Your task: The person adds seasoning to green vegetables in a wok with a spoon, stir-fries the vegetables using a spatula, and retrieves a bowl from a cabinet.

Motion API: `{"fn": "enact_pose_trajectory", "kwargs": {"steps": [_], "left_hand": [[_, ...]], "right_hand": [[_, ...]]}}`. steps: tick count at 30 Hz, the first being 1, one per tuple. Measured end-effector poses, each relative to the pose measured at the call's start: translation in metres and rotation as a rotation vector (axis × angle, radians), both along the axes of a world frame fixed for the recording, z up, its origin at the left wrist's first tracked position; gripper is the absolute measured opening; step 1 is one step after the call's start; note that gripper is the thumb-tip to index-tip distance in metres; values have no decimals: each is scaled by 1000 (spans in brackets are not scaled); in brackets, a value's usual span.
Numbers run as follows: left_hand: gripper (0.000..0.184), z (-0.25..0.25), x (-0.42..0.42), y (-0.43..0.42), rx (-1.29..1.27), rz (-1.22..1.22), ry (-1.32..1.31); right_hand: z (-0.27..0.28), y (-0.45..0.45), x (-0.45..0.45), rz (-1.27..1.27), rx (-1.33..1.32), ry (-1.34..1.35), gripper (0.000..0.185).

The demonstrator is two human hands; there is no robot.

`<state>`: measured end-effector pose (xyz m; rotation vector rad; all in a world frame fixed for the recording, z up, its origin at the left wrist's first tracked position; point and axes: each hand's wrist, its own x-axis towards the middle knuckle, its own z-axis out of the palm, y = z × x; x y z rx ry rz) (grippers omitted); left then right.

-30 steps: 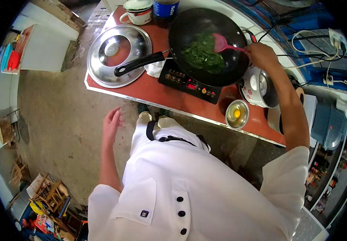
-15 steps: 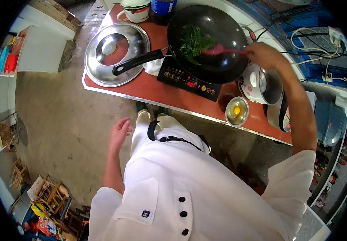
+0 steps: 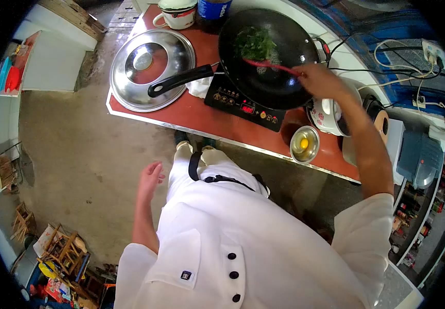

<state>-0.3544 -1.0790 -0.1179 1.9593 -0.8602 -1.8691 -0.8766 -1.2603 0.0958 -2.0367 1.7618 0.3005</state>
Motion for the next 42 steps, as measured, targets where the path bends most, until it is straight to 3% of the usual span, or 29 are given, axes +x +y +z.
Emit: {"fn": "enact_pose_trajectory", "kwargs": {"steps": [7, 9, 11, 13, 19, 24, 25, 27, 32, 36, 39, 42], "left_hand": [[34, -1, 4, 0, -23, 61, -24], [34, -8, 9, 8, -23, 46, -28], [34, -22, 17, 19, -5, 96, 25], [34, -9, 17, 20, -8, 55, -10], [36, -3, 16, 16, -1, 62, -65], [36, 6, 7, 17, -5, 66, -70], [36, 4, 6, 18, -21, 57, -66], [36, 3, 6, 16, -41, 51, -60], [37, 7, -8, 7, -8, 20, -14], [37, 12, -20, -5, -35, -16, 3], [37, 14, -25, -8, -34, -37, -5], [36, 12, -21, -5, -58, -69, -23]], "right_hand": [[74, 15, -28, 77, 108, 132, 29], [76, 22, -28, 138, 361, 213, 29], [51, 20, -29, 234, 212, 128, 27], [3, -3, -28, 47, -60, 232, 27], [70, -30, -11, 87, -117, 207, 28], [3, -45, -15, 53, -221, 159, 27], [-14, -31, -16, 59, -225, 94, 26], [-10, -9, -11, -1, -148, 216, 25], [67, 21, -37, -11, -51, 379, 22], [93, 37, -57, -20, -26, 593, 17], [75, 34, -57, 26, 86, 575, 18], [32, 24, -39, -21, 4, 393, 19]]}}
